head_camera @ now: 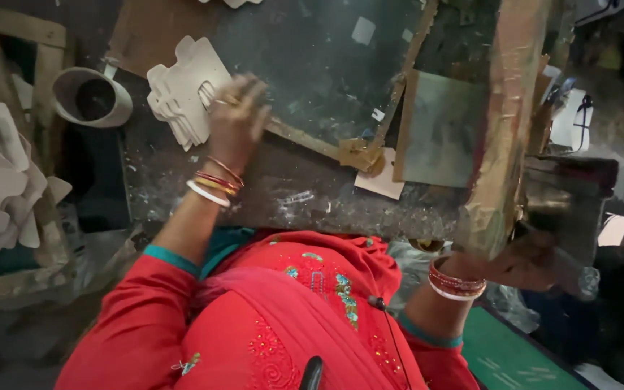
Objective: The person uses a squeegee to spread white ink across a screen printing frame. They repeatedly pull the ink across the mesh and then lift the frame to reveal the printed design on a white object below. The process is repeated multiple times in a continuous loop.
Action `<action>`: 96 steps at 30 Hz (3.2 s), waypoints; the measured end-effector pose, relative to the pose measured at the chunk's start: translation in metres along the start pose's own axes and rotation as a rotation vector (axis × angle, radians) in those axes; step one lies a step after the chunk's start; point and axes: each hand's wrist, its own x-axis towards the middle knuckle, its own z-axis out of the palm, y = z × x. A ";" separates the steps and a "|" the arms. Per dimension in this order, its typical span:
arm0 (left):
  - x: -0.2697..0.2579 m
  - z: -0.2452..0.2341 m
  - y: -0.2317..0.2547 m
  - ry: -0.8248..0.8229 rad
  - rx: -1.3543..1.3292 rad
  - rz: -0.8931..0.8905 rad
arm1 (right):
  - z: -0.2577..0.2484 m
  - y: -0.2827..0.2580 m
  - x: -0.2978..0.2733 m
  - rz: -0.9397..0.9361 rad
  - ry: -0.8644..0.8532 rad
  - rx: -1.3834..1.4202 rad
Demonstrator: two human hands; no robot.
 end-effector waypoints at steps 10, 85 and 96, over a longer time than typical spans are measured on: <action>-0.009 -0.016 -0.041 0.050 0.092 -0.089 | -0.004 -0.048 0.076 0.195 0.081 0.283; -0.081 -0.005 0.026 -0.380 -0.120 -0.328 | 0.091 -0.183 0.089 -0.654 -1.141 1.251; -0.090 0.002 0.020 -0.349 -0.037 -0.234 | 0.106 -0.146 0.085 -0.787 -1.189 1.125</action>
